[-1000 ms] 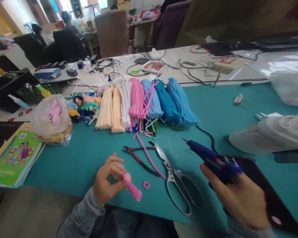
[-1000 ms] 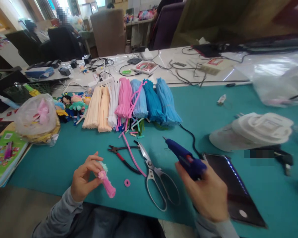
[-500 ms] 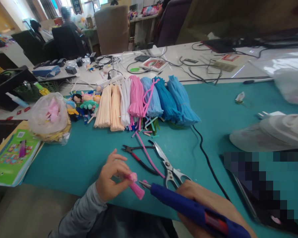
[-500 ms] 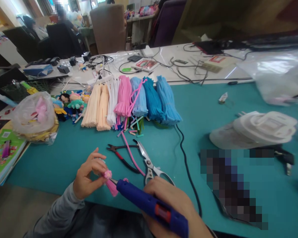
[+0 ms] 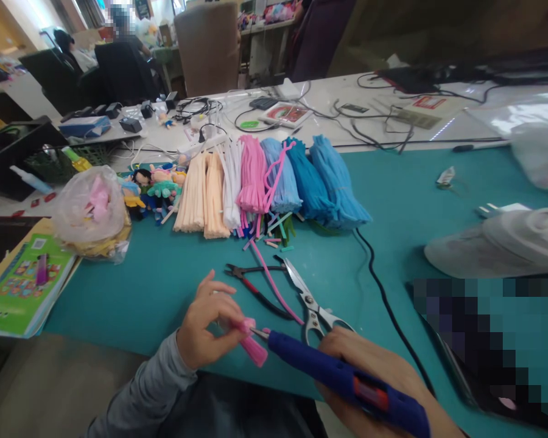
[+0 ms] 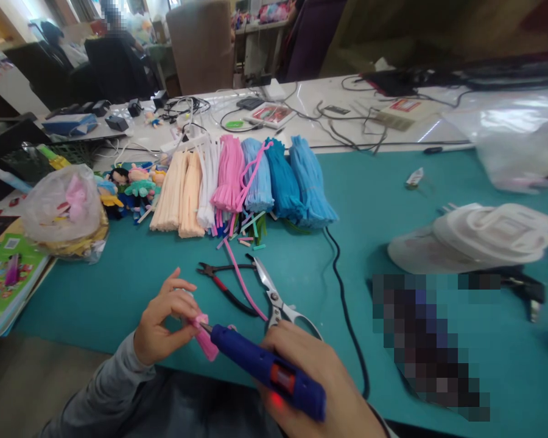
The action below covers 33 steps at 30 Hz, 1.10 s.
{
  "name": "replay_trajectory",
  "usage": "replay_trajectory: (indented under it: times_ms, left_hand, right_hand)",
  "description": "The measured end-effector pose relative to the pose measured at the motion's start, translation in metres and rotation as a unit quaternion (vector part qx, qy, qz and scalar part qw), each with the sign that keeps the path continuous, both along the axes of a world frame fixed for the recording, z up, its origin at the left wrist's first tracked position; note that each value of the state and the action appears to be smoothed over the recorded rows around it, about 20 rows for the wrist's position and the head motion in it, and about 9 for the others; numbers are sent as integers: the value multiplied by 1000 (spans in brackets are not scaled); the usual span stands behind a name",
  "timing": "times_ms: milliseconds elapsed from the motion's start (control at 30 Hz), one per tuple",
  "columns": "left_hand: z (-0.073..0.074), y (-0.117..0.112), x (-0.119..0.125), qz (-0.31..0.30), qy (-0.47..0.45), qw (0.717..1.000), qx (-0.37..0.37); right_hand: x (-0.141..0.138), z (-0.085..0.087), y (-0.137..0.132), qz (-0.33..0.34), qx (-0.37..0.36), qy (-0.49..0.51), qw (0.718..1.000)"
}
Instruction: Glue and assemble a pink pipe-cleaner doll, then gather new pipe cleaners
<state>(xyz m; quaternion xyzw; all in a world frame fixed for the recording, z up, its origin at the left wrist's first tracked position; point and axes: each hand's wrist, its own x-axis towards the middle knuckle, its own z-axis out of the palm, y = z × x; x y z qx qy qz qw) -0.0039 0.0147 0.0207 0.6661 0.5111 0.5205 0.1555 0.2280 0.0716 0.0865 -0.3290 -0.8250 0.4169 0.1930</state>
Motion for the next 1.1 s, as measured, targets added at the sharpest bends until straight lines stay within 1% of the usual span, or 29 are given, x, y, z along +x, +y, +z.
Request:
replay_trajectory:
  times_ms: [133,300,367,467,533,733,1100]
  left_hand:
    - [1,0,0,-5,6,1000,1]
    - [1,-1,1,-5,9,1000,1]
    - [1,-1,1,-7,9,1000,2]
    - [1,0,1,-8,10,1000,4]
    - [0,0,1,-6,9,1000,7]
    - [-2,1,0,-2,3,1000,16]
    - [-3,2,0,-4,-5,1000,5]
  right_hand:
    - [-2,-1,-2,-24,-1,16,1000]
    - [-3,-1,-2,-25,6,18,1000]
    - [-1,-2,0,-17,8,13,1000]
    - [2,-4,2,15,12,-5,1000]
    - [3,-4,2,21,13,-13,1000]
    - [0,-2,-2,-11,9,-5,1000]
    - [-2,-3,-4,-24,9,-7,1000]
